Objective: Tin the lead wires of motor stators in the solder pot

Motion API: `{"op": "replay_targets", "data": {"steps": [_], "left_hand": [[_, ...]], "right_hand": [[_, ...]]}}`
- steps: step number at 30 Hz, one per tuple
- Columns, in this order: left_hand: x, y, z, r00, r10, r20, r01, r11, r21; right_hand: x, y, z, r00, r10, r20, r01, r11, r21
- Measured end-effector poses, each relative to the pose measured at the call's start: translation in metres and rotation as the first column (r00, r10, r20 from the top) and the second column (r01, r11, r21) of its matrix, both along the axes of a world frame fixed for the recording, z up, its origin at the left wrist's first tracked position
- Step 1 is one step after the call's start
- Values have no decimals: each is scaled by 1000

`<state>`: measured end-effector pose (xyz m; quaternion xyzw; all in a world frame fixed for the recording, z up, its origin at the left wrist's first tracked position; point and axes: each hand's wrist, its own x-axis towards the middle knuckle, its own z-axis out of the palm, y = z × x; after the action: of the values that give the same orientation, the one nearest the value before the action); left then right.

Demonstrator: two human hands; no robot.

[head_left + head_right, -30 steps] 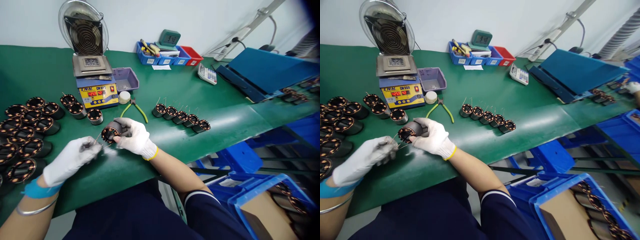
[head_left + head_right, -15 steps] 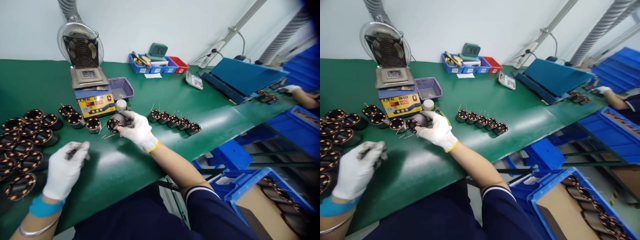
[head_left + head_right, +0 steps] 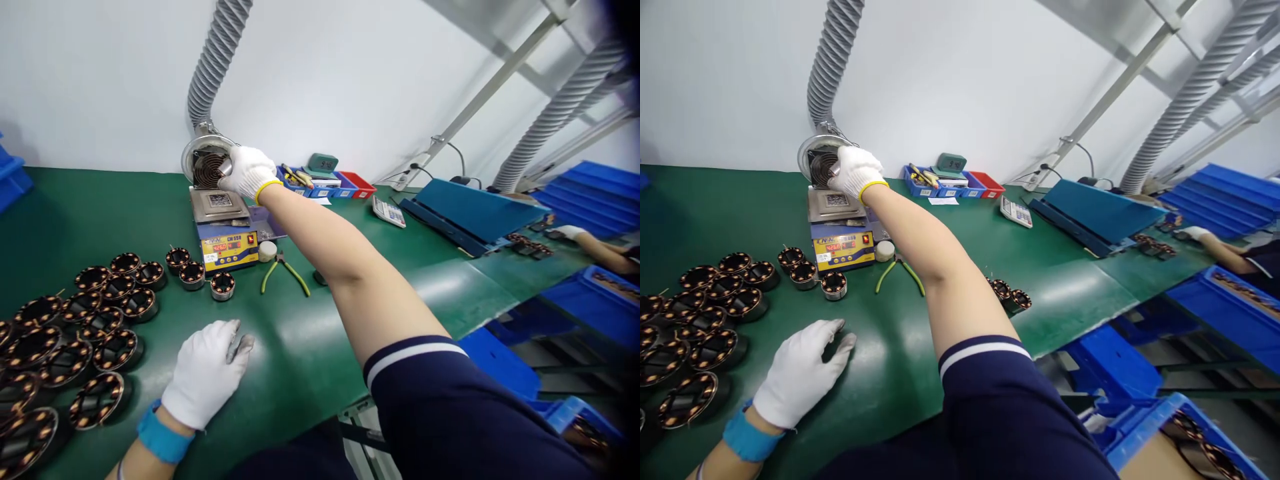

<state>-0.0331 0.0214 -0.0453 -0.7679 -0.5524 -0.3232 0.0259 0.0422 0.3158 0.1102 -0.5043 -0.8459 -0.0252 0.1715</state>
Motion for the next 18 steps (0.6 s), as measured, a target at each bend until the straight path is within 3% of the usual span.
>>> {"op": "replay_targets", "data": {"steps": [8,18], "left_hand": [[3,-3,7,999,20,-29,-19,999,31],[3,-3,7,1000,22,-18,-21,999,31]], "right_hand": [[-18,1,-17,993,27,117,-26,1000,-8],[-19,0,-16,988,9,155,-6,1000,-18]]}}
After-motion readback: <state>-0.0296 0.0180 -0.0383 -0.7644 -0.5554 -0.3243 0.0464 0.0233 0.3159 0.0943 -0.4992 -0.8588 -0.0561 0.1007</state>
